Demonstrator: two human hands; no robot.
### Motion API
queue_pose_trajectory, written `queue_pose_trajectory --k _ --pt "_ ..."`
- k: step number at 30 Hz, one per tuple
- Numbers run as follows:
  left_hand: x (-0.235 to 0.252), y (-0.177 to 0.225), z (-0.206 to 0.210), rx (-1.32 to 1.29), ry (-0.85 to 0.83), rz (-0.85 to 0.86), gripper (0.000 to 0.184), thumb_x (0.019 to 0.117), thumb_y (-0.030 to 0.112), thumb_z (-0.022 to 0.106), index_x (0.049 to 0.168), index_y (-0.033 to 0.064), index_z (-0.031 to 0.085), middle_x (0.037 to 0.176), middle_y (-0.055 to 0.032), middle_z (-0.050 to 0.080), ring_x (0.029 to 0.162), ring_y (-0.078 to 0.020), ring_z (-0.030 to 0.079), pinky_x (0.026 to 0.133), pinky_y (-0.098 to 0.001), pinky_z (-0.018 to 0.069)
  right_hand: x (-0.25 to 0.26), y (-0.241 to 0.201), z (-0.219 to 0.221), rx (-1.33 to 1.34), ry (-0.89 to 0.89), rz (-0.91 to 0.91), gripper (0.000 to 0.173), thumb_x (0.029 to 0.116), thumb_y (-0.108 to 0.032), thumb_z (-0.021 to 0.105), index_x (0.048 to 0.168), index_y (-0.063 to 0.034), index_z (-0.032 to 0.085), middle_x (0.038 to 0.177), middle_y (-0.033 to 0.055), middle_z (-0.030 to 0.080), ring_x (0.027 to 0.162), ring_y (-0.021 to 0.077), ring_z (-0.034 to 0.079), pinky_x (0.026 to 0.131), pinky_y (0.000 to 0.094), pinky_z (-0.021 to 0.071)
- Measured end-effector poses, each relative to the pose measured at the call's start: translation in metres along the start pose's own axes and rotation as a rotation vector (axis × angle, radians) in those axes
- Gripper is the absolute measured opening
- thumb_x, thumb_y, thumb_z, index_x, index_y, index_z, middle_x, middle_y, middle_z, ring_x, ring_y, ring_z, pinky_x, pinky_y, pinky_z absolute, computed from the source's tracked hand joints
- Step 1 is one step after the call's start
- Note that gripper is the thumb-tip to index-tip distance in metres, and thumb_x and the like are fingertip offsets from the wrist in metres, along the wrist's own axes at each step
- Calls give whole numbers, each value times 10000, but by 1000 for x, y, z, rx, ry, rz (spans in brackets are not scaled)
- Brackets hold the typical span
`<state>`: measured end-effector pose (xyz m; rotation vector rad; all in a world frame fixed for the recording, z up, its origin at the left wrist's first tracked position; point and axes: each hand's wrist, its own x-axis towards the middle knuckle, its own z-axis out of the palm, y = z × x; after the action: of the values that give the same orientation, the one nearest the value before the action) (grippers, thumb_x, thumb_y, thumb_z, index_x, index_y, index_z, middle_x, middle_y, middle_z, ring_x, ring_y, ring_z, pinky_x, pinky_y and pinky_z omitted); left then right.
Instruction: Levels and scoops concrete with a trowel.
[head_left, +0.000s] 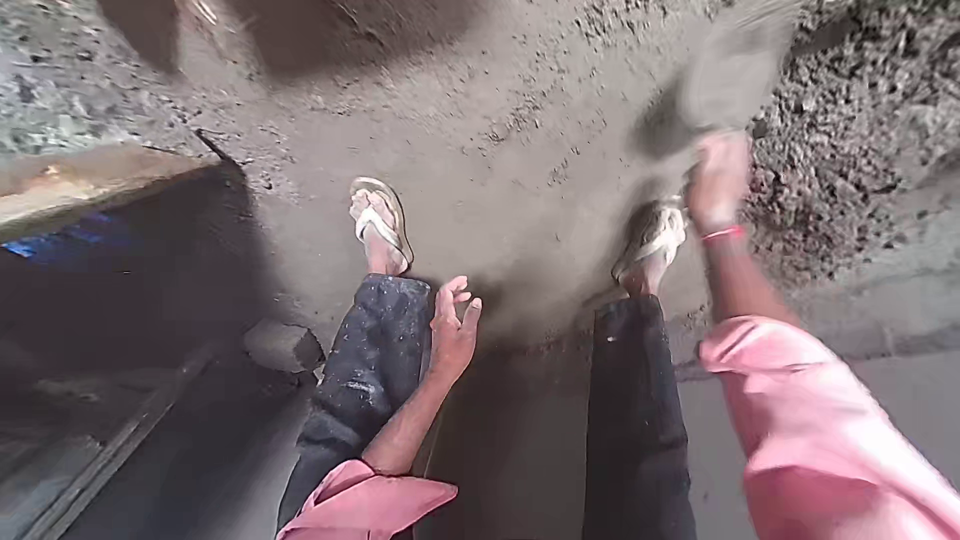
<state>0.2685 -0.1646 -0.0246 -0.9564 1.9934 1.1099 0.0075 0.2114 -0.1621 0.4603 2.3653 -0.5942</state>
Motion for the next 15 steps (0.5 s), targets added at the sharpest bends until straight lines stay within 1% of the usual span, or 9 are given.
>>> queue_pose_trajectory --k 1,2,3,4,6,8,10,12,15 --pt "1 1 2 -9 -9 6 529 1017 309 543 1462 35 460 1420 -121 566 1253 -190 598 1031 -394 541 -40 -3 29 -81 -127 -20 580 1089 -418 364 1449 23 479 1282 315 615 1172 462 624 993 656 486" --pt "3 2 2 -13 -4 12 527 1018 302 545 1461 32 459 1422 -120 565 1253 -190 599 1030 -390 542 -82 0 68 -181 -271 -43 590 1085 -471 364 1432 -9 486 1167 309 657 1081 485 662 896 685 528" --pt "3 1 -1 -11 10 15 522 1017 298 548 1458 31 463 1420 -118 567 1251 -190 601 1030 -388 544 -129 11 114 -259 -402 -83 594 1070 -549 348 1377 -70 520 996 249 697 932 461 702 756 668 560" --pt "3 -1 -6 -8 27 14 519 1016 293 553 1454 30 468 1415 -117 571 1248 -190 604 1031 -386 546 -175 23 158 -312 -538 -103 590 1053 -607 329 1318 -128 549 914 191 710 865 430 713 706 641 566" --pt "6 -4 -13 -19 43 -1 512 1015 284 559 1451 30 469 1408 -118 574 1246 -192 607 1029 -378 551 -261 49 229 -357 -757 -47 608 1032 -636 336 1361 -177 561 948 175 737 894 424 725 741 636 574" --pt "4 -3 -16 -74 30 -24 503 1017 236 557 1443 -11 453 1411 -158 558 1245 -217 605 1029 -378 550 -328 77 268 -340 -842 126 594 1031 -632 365 1401 -202 542 1018 168 740 961 403 725 805 616 575" --pt "9 -3 -21 -108 32 -27 497 1016 213 550 1435 -32 445 1411 -179 550 1251 -231 601 1035 -374 545 -348 93 291 -324 -800 195 580 1031 -630 371 1402 -218 541 1017 151 746 959 384 731 806 601 578" --pt "3 -3 -25 -113 24 -58 491 1020 223 548 1434 -19 445 1415 -171 550 1248 -226 604 1029 -374 547 -337 98 283 -308 -762 173 597 1035 -622 373 1404 -188 553 1025 166 744 963 398 725 810 619 574" --pt "5 1 -19 -118 28 -36 509 1016 246 556 1444 -8 448 1417 -160 552 1247 -216 605 1032 -364 546 -246 91 241 -289 -593 90 592 1044 -611 352 1344 -147 564 989 168 732 947 390 722 797 605 566"
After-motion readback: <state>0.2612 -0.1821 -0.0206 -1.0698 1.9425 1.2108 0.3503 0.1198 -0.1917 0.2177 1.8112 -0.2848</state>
